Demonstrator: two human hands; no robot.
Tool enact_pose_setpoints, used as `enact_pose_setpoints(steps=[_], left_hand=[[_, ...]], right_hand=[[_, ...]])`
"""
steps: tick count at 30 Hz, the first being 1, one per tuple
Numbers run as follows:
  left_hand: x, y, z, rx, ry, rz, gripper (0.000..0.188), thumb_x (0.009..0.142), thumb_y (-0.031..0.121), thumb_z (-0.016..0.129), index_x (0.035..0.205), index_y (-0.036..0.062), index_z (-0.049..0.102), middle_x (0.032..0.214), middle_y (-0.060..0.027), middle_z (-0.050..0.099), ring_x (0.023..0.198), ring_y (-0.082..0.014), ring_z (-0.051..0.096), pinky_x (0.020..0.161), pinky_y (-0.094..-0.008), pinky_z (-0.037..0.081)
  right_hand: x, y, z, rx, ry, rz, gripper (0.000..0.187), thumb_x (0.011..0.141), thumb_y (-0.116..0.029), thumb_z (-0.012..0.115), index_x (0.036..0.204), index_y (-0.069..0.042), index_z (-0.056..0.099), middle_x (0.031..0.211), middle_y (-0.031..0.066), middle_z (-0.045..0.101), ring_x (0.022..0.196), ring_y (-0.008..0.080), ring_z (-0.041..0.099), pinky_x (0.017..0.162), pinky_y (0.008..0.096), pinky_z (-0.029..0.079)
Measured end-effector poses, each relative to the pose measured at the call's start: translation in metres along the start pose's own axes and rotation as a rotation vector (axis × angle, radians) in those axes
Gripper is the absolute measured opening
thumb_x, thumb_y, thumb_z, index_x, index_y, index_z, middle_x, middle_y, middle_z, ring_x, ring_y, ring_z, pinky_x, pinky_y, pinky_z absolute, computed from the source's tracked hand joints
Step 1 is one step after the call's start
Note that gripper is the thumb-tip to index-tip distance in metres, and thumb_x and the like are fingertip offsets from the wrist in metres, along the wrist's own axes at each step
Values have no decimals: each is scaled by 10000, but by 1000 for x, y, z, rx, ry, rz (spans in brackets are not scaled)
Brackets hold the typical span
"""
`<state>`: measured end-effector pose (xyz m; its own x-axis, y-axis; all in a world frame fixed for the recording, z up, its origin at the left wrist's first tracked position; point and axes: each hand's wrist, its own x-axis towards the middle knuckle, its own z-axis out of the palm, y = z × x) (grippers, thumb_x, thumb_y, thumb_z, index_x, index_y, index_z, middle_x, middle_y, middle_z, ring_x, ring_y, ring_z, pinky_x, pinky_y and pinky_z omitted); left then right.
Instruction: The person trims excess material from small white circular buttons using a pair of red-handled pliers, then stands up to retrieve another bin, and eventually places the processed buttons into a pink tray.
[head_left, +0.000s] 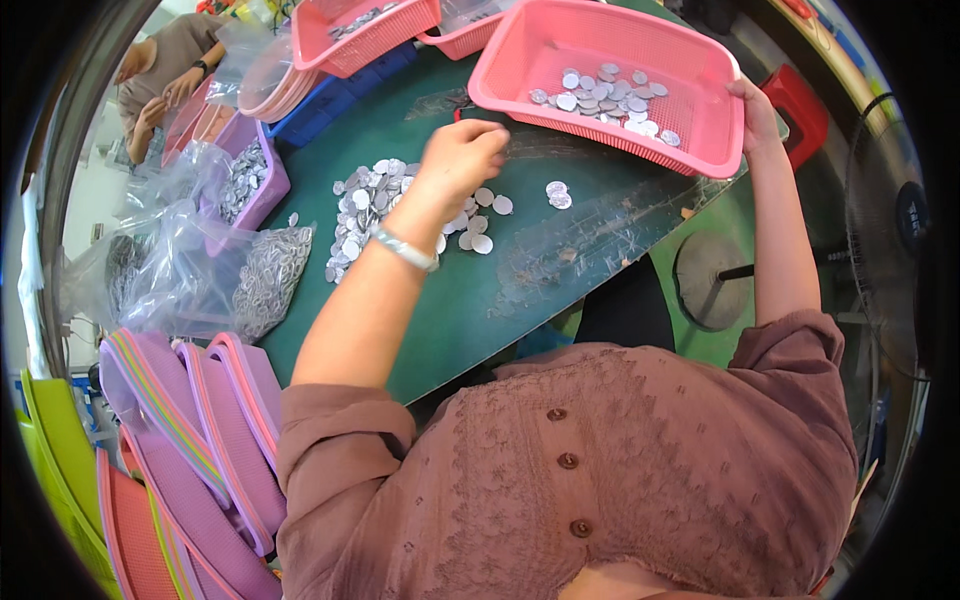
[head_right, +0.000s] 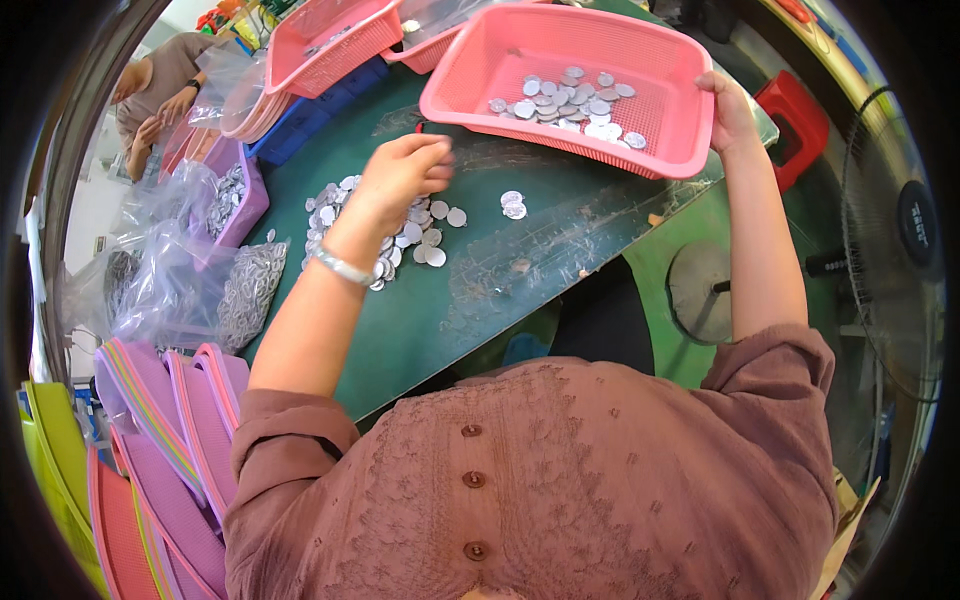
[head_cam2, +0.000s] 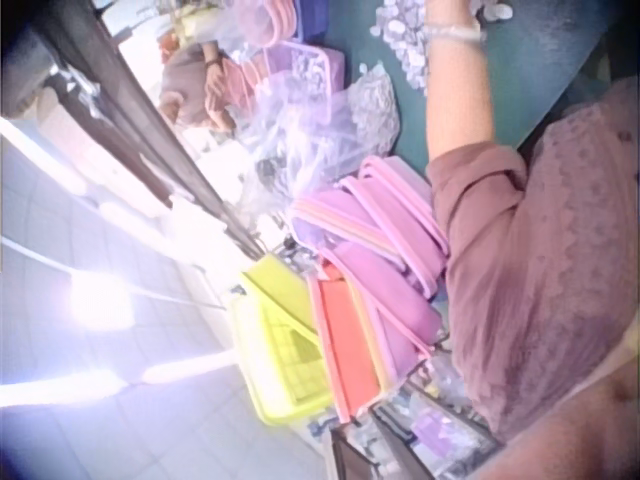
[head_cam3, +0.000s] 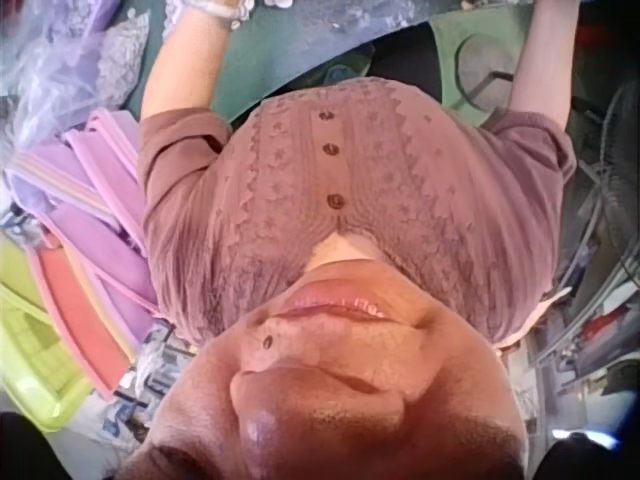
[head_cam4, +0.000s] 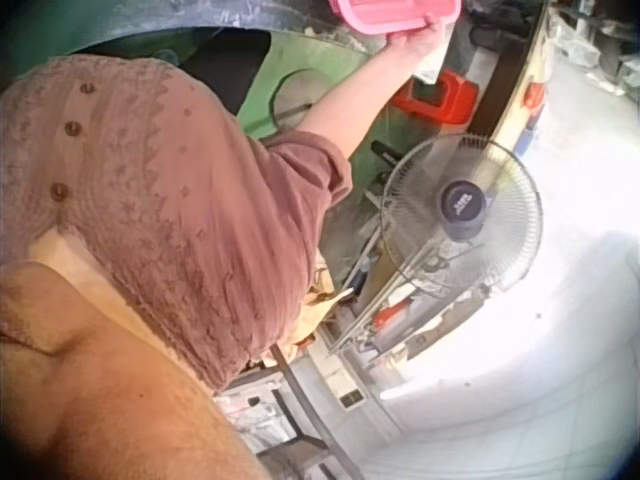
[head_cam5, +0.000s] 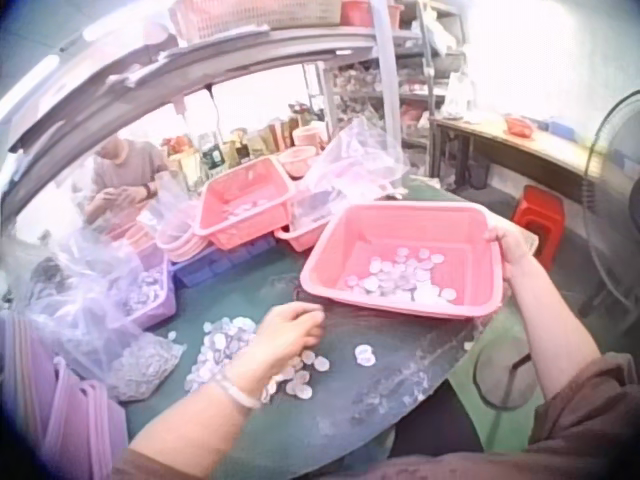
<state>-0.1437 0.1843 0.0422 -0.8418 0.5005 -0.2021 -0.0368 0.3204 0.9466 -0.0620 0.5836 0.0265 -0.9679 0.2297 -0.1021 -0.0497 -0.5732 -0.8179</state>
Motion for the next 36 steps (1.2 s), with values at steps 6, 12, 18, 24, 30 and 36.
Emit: enact_pose_setpoints(steps=[6,12,18,24,30,36], left_hand=[[-43,-19,-4,741,45,410,251,764,131,587,981,9,618,914,-126,621,825,-254,588,732,-332,463],[-75,-38,-6,794,129,550,208,729,108,607,919,25,625,904,-137,605,885,-321,537,802,-376,421],[-75,-61,-52,836,389,530,195,717,128,602,878,20,626,873,-146,600,846,-328,540,770,-411,422],[17,-30,-51,1001,391,76,408,723,396,599,938,52,643,970,-154,611,931,-297,570,804,-387,434],[63,-13,-28,1077,173,-190,500,706,447,625,979,29,642,1030,-147,619,993,-287,572,839,-374,403],[70,-27,-57,524,236,-176,502,748,359,605,962,-94,589,980,-244,603,934,-338,590,777,-372,459]], right_hand=[[32,18,18,-11,-62,138,333,747,-143,467,991,77,525,915,192,613,752,264,624,731,357,523],[61,27,38,-62,-46,209,344,744,-167,476,1000,55,536,928,195,614,775,269,623,748,377,516],[74,15,24,-158,66,253,319,752,-158,485,1002,32,543,943,178,615,793,273,617,766,387,508],[78,10,14,-246,72,147,292,775,-65,458,1058,-6,504,974,139,598,794,242,618,750,366,522],[51,2,-3,-159,51,39,287,758,-56,473,1036,-6,520,973,143,603,837,242,609,786,368,503],[27,-14,24,-93,-46,23,331,759,-40,454,1081,16,500,1009,167,596,871,267,613,798,395,512]])
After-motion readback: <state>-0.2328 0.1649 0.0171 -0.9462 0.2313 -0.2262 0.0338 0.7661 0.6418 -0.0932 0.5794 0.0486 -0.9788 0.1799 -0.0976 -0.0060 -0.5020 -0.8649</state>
